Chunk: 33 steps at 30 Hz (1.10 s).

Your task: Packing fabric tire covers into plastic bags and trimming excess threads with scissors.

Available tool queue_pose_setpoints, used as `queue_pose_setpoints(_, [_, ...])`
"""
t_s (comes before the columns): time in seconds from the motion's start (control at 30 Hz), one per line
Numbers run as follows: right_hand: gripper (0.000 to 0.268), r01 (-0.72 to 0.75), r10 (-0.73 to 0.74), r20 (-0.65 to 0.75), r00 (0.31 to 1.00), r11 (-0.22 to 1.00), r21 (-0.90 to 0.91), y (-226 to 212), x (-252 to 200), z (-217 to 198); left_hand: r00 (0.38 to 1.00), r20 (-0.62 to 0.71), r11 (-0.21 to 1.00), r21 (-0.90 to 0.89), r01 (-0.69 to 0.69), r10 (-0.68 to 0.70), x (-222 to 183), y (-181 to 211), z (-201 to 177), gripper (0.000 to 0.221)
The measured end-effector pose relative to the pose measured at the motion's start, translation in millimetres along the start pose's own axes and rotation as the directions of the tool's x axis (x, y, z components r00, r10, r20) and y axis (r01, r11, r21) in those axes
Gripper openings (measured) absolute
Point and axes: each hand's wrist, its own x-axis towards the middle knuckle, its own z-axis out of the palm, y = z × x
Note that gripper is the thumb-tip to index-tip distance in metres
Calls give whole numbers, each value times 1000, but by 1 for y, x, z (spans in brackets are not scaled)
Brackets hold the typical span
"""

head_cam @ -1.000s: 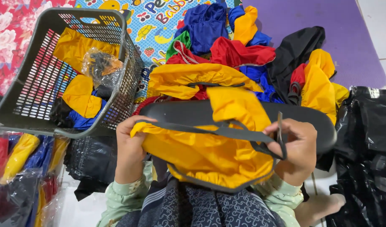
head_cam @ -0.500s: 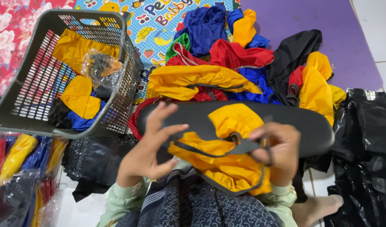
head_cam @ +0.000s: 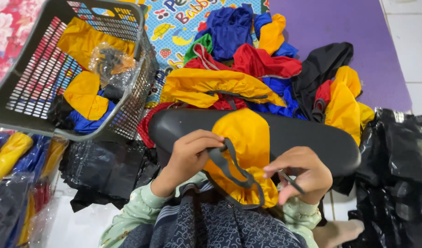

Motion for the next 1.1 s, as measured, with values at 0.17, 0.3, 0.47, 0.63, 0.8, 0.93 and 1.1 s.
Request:
queue_pose_setpoints(0.17, [58,-220,162,-550,819,975,-41,26,3,37,976,-174,991,49,-125,131,6,9,0,12])
queue_pose_setpoints(0.3, [63,-304,-29,-608,793,847,-436,11,45,74,971,-194,989,68,-128,139,10,15,11,20])
queue_pose_setpoints(0.47, [36,-459,-92,-672,735,662,-592,45,30,77,960,-215,983,25,-179,181,19,26,-2,41])
queue_pose_setpoints(0.63, [29,-596,50,-831,554,721,-353,45,-10,38,964,-259,995,94,-37,60,11,12,-29,50])
queue_pose_setpoints(0.8, [30,-401,261,-779,570,916,14,35,-4,39,959,-281,915,379,140,-31,-3,-13,-29,58])
queue_pose_setpoints(0.93, [25,-365,317,-776,545,923,121,42,13,50,999,-23,904,426,42,-35,-2,-4,-17,78])
queue_pose_setpoints(1.1, [25,-217,342,-768,542,939,266,51,21,61,977,93,966,-154,207,-194,-6,19,25,67])
